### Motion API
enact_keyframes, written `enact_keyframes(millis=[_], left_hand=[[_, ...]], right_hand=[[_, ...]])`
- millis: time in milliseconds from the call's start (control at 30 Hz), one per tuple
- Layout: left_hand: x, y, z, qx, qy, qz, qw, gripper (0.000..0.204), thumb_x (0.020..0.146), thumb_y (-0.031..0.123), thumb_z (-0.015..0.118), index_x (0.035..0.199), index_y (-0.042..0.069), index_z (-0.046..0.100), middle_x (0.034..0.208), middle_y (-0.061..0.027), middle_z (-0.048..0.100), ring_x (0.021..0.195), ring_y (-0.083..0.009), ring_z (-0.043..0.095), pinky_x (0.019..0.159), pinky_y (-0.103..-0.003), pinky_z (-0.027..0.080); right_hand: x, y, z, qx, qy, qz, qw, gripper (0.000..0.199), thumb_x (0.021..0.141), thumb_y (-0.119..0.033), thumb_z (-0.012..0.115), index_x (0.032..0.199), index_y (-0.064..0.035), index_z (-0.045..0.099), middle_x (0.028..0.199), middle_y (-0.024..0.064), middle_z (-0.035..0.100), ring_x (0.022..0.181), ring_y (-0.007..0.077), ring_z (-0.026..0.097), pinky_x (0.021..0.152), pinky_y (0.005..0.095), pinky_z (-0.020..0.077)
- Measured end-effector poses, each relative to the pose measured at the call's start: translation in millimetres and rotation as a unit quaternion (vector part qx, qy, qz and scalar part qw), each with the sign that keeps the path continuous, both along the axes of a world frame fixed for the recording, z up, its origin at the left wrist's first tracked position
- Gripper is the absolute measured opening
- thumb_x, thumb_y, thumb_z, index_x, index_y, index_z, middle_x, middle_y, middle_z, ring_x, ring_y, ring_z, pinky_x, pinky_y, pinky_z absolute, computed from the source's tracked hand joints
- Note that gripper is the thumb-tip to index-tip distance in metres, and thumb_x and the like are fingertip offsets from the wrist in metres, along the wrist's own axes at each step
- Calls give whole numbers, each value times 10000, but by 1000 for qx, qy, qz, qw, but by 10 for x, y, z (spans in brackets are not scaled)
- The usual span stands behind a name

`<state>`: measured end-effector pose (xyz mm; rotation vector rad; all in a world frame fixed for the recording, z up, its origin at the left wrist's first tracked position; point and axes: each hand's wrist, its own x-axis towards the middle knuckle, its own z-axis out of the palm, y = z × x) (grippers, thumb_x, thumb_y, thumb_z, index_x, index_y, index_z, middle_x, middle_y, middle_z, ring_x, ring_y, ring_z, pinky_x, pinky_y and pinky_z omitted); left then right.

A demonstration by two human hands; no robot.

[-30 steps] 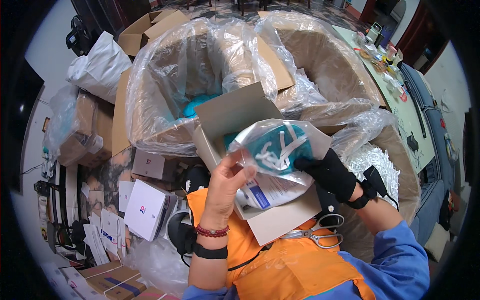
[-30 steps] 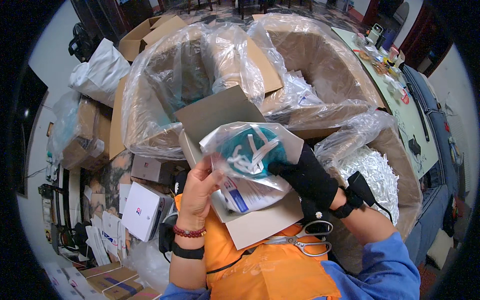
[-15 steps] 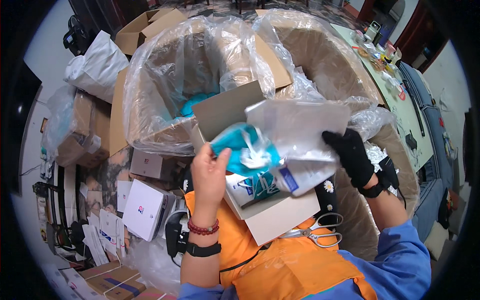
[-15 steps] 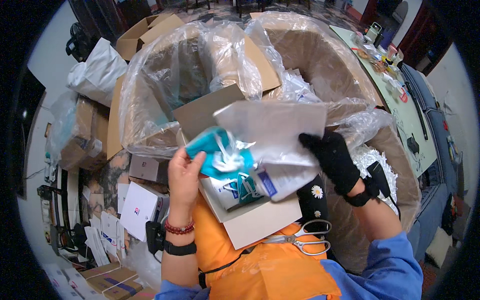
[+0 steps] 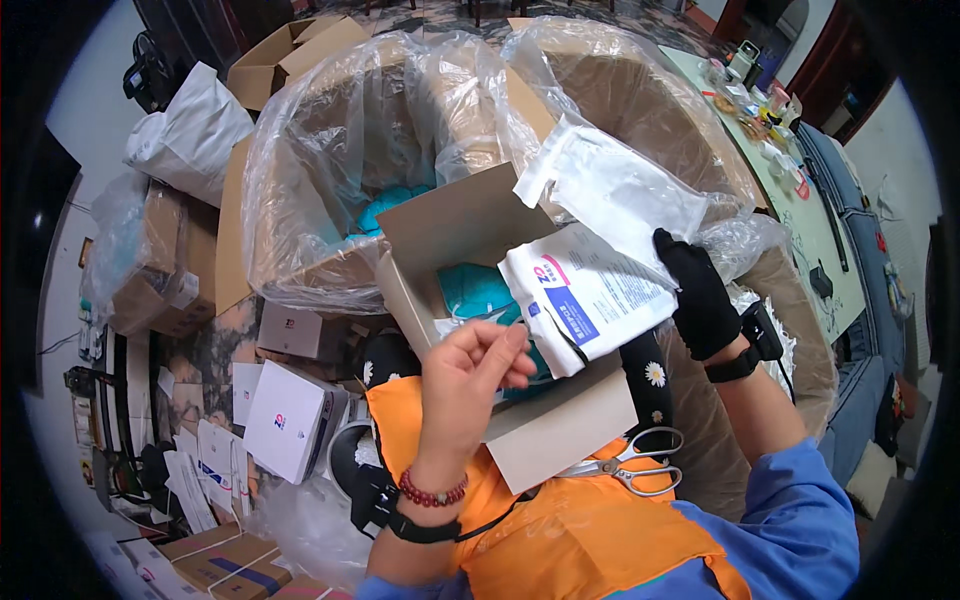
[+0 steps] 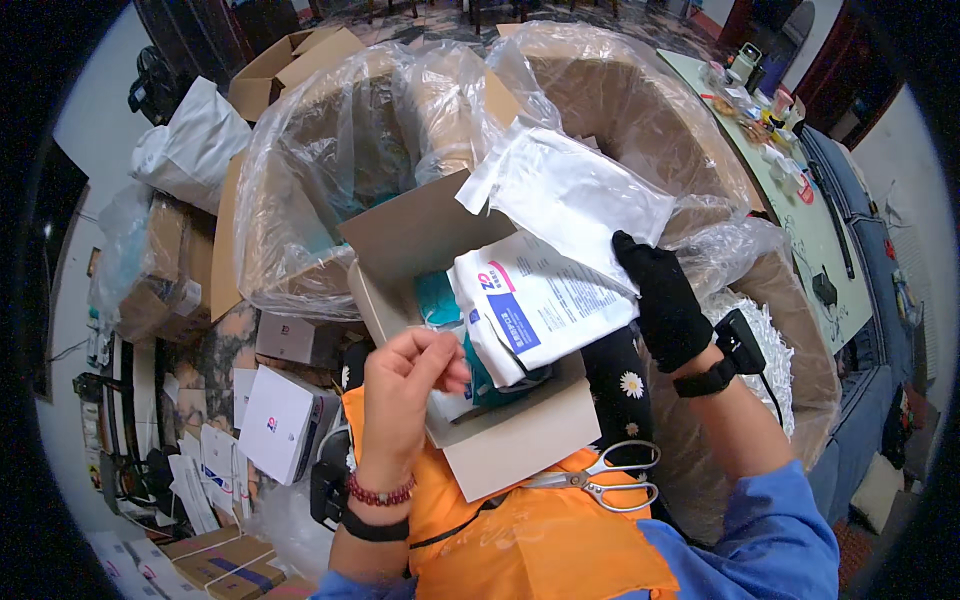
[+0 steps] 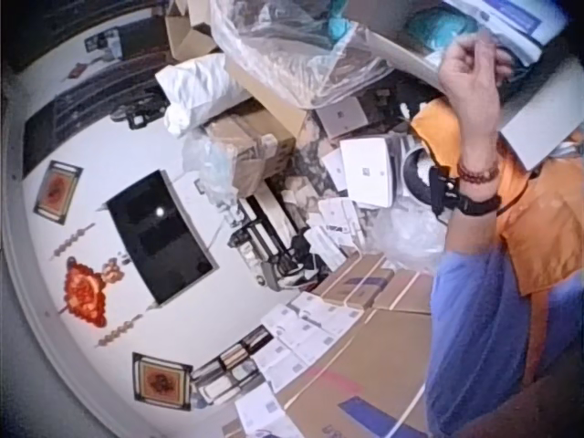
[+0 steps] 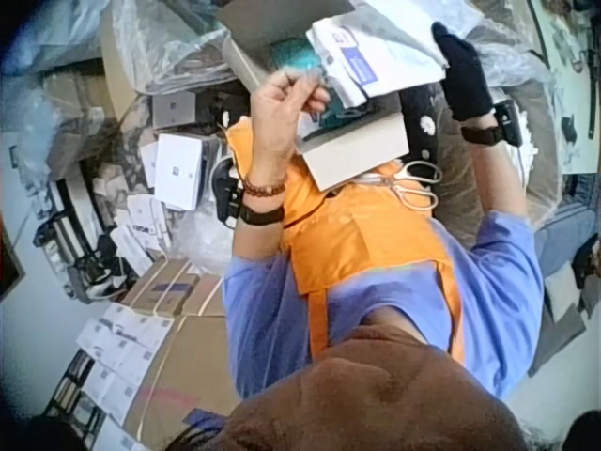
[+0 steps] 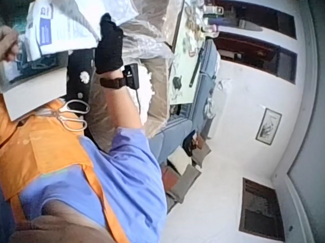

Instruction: Packing face masks and instruction leaflets into small cardboard boxes.

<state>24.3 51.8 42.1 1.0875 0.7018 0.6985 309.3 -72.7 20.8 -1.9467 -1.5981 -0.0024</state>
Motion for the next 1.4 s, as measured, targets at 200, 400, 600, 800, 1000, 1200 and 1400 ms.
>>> enact_keyframes(millis=[200, 400, 600, 800, 1000, 1200, 1400], left_hand=[[77, -192, -14, 109, 81, -10, 991, 184, 892, 51, 688, 1062, -20, 687, 909, -52, 705, 710, -64, 636, 616, -172, 499], [173, -256, -130, 56, -4, 60, 997, 109, 906, 21, 649, 1005, -17, 620, 1004, -53, 678, 722, -59, 638, 615, -164, 491], [202, -188, -306, 129, 54, 110, 984, 184, 846, -30, 688, 1004, -2, 597, 997, -76, 684, 762, -83, 657, 664, -224, 546], [193, -128, -449, 447, 153, 88, 877, 527, 853, 34, 715, 1334, -13, 504, 1038, -117, 693, 771, -127, 687, 648, -218, 532], [235, -93, -322, 330, 155, 28, 931, 818, 843, 145, 746, 1484, 25, 252, 1086, -136, 693, 835, -177, 711, 680, -238, 552], [282, -80, -262, -2, 55, -7, 998, 473, 943, 65, 558, 1379, 32, 378, 1060, -95, 688, 682, -72, 644, 485, -148, 447], [276, -95, -400, -37, -40, -10, 998, 499, 875, -43, 606, 1321, 26, 393, 942, -73, 673, 618, -27, 567, 431, -151, 392]], right_hand=[[-230, 88, 56, -4, 59, 14, 998, 451, 879, -22, 610, 1321, 24, 533, 1241, 217, 600, 1136, 334, 570, 1005, 384, 437], [-250, 118, -185, 6, 367, -31, 930, 451, 883, -69, 637, 1306, 44, 530, 1191, 199, 620, 1137, 322, 577, 990, 380, 447], [-520, 182, -93, 35, 665, -67, 743, 229, 971, -252, 587, 1090, -65, 645, 1003, 49, 650, 949, 116, 624, 815, 278, 507], [-612, 160, -78, 2, 591, -66, 804, 232, 982, -278, 568, 1055, -75, 652, 884, 16, 657, 812, 98, 631, 700, 248, 490], [-602, 157, -156, -21, 603, -56, 796, 253, 977, -277, 584, 955, -41, 671, 831, 18, 662, 753, 85, 620, 660, 242, 481], [-618, 192, -90, -49, 510, -119, 851, 283, 952, -284, 622, 976, -9, 686, 837, 20, 676, 764, 78, 614, 673, 256, 482], [-417, 194, -179, 35, 424, -86, 901, 302, 947, -220, 596, 1030, 55, 690, 935, 151, 728, 841, 191, 686, 753, 309, 520]])
